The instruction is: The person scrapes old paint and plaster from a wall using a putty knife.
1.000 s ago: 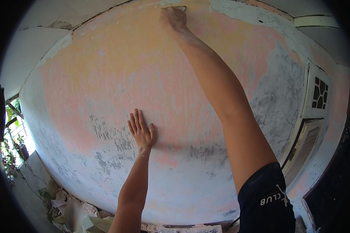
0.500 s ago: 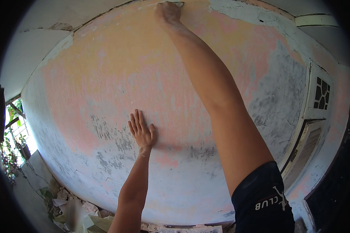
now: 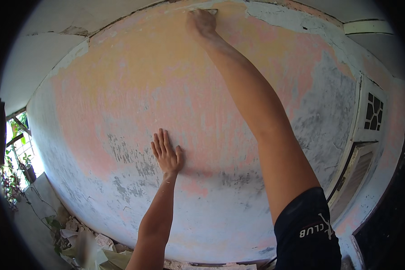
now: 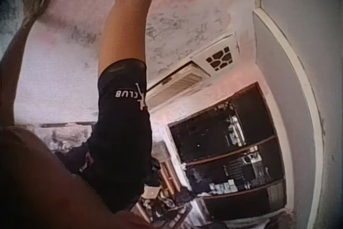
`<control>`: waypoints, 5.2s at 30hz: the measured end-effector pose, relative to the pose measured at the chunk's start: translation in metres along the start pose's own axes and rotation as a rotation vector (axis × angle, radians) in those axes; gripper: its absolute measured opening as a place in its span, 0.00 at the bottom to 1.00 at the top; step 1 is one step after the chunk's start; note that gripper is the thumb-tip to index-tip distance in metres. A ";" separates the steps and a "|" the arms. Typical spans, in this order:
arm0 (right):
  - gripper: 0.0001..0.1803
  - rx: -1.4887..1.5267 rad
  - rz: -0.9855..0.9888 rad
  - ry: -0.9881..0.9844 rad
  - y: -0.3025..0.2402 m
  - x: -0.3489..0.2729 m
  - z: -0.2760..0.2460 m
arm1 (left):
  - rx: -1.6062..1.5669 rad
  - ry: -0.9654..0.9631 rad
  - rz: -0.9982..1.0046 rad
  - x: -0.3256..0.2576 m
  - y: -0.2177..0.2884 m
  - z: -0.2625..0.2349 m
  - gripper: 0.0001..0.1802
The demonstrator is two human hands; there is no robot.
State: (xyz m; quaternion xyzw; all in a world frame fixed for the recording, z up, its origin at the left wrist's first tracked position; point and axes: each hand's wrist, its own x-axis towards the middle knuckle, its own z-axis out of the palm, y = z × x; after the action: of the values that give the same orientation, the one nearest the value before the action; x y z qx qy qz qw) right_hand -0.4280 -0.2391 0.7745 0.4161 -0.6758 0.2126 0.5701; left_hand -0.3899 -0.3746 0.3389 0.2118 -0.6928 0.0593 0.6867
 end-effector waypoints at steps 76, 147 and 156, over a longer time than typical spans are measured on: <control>0.17 1.434 1.748 -0.743 0.085 -0.832 -0.198 | -0.869 -2.017 -0.610 -0.333 0.228 -0.185 0.37; 0.35 0.407 0.091 -0.100 0.090 -0.581 -0.059 | -0.767 -0.499 -0.374 -0.147 0.284 -0.104 0.19; 0.37 -0.029 -0.131 0.060 0.141 -0.315 -0.051 | -0.509 -0.197 0.275 0.116 0.227 -0.043 0.25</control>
State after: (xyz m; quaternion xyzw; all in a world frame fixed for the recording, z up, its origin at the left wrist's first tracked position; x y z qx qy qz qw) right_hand -0.5096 -0.0196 0.5154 0.4444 -0.6326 0.1773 0.6090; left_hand -0.4311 -0.1775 0.5016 -0.0581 -0.7709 -0.0447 0.6328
